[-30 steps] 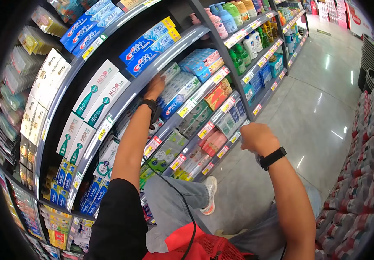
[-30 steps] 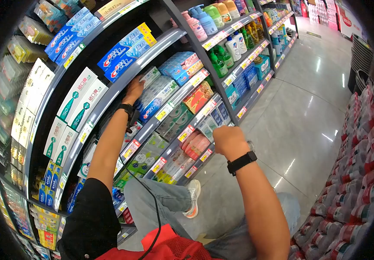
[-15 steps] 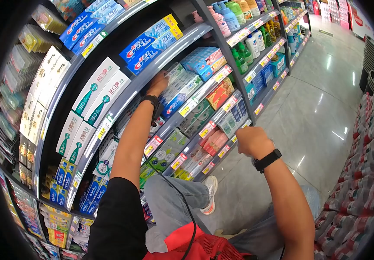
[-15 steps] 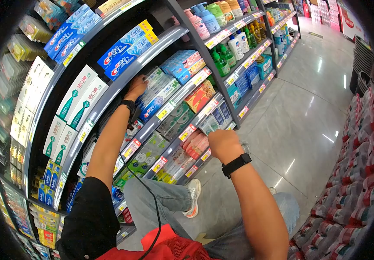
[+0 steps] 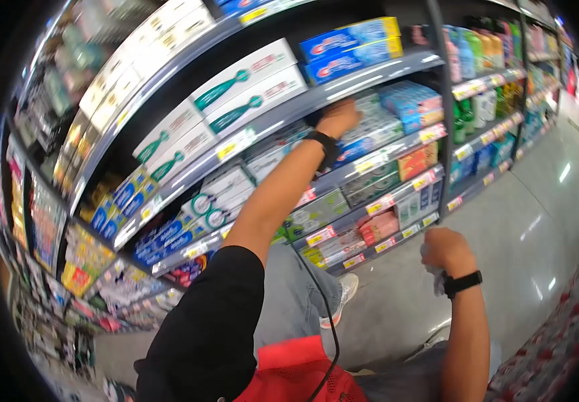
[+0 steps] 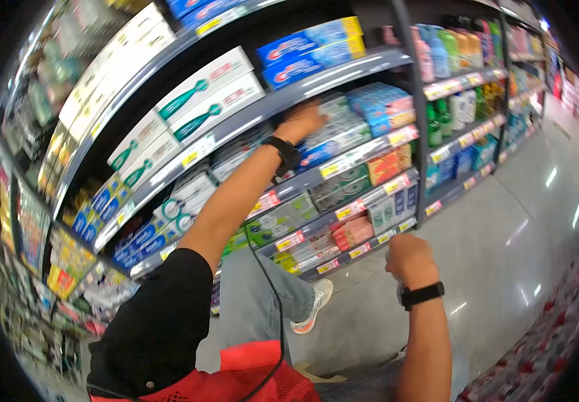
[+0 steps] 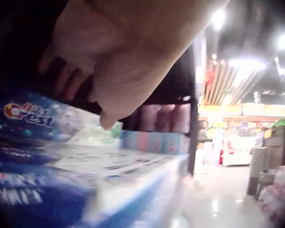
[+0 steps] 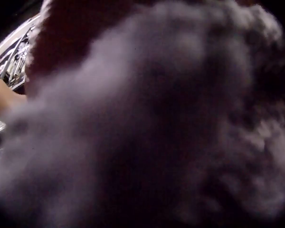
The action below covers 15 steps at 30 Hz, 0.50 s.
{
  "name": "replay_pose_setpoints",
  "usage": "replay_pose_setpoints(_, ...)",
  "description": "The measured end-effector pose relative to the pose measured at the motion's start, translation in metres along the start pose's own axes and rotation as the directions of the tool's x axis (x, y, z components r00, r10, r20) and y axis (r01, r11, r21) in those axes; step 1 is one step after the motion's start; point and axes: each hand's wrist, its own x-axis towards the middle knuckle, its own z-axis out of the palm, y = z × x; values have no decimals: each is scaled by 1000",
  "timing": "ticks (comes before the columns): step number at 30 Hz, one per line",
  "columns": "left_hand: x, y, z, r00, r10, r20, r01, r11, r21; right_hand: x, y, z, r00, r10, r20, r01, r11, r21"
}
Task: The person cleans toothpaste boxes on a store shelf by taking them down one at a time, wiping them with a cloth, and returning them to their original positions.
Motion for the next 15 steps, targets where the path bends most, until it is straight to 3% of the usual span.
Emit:
replay_pose_setpoints(1,-29,17,-24,995,81,62,-81,997,5,-2,-3,-6,998,35,59,-36,999,11)
replay_pose_setpoints(3,-88,34,-35,960,258,-112,-258,966,17,-5,-9,-14,990,64,129,-64,998,-1)
replay_pose_setpoints(5,-148,46,-57,924,368,-107,-376,924,-72,-7,-15,-17,979,116,166,-122,992,27)
replay_pose_setpoints(7,-192,46,-81,935,351,-55,-355,928,-117,-2,-7,1,982,80,173,-82,997,7)
replay_pose_setpoints(9,-227,35,-112,972,186,142,-169,978,-121,2,3,18,984,27,174,-26,1000,-8)
replay_pose_setpoints(10,-239,17,-120,977,159,139,-144,983,-114,3,6,25,985,23,172,-22,1000,-8)
replay_pose_setpoints(12,-263,-18,-137,953,266,147,-240,956,-170,3,11,36,988,-32,154,29,999,21)
replay_pose_setpoints(13,-277,-34,-147,957,249,146,-226,961,-161,2,4,31,987,-50,154,48,999,21)
replay_pose_setpoints(15,-309,-63,-164,919,173,354,-171,985,-37,-1,-8,18,981,4,192,-12,999,41)
